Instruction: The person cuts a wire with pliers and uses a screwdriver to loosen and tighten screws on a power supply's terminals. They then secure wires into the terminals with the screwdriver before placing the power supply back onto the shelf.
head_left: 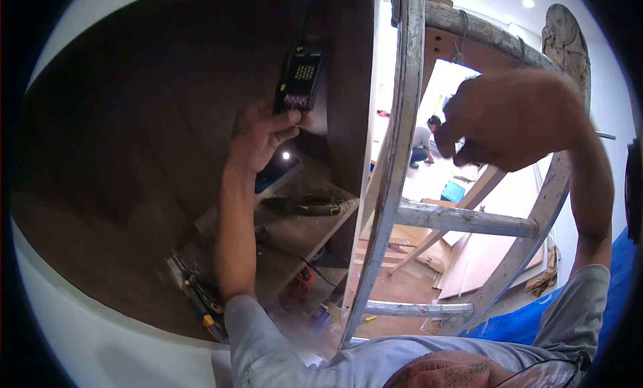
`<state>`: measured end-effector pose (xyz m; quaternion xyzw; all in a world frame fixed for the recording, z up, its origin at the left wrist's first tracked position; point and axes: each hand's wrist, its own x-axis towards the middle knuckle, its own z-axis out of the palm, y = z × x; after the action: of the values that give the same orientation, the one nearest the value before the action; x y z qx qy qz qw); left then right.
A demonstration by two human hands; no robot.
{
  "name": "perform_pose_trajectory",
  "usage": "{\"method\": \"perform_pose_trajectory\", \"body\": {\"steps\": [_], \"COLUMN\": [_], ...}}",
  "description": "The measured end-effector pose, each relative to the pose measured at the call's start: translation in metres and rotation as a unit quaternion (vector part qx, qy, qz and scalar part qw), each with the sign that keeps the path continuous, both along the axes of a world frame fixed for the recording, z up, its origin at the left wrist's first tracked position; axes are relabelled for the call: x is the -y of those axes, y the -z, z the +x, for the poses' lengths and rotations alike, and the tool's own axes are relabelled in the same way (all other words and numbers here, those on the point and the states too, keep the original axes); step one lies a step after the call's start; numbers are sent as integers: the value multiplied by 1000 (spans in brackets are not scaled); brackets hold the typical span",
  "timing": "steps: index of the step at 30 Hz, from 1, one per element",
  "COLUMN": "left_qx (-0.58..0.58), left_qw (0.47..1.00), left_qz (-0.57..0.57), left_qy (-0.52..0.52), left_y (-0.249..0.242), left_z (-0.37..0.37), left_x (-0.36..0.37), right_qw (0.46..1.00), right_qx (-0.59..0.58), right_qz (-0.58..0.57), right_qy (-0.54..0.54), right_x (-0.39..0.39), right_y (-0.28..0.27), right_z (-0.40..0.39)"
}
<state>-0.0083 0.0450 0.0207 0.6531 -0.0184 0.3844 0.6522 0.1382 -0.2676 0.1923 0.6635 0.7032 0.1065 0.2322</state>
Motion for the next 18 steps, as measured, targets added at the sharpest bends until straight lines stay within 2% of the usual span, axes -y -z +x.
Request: {"method": "perform_pose_trajectory", "body": {"steps": [1,3,4,6,7,8,10,12,14,18], "left_qx": [3,-7,-4,4,8,19,35,75,95,113], "left_qw": [1000,997,998,990,990,988,986,980,977,970], "left_qz": [-8,-32,-38,-101,-100,-124,-144,-178,-182,-198], "left_qy": [-1,66,59,102,94,90,78,52,63,81], "left_y": [-1,-5,-6,-5,-3,-2,7,17,26,34], "left_z": [0,-2,-2,-3,-5,-7,-11,-9,-12,-18], "left_x": [2,5,4,3,4,4,3,-6,-9,-8], "right_qw": [996,986,987,972,977,949,889,926,938,937], "right_qx": [-10,51,53,90,103,114,226,193,192,255], "right_qz": [72,141,135,177,177,172,246,237,217,122], "right_qy": [-42,-68,-76,123,-58,-237,-313,-222,-190,-206], "right_x": [5,-7,-16,-31,-32,-48,-143,-137,-176,-210], "right_y": [-7,-21,-25,-28,-28,-26,3,6,11,22], "right_z": [-9,-26,-57,-123,-106,-82,-74,-86,-82,-68]}}
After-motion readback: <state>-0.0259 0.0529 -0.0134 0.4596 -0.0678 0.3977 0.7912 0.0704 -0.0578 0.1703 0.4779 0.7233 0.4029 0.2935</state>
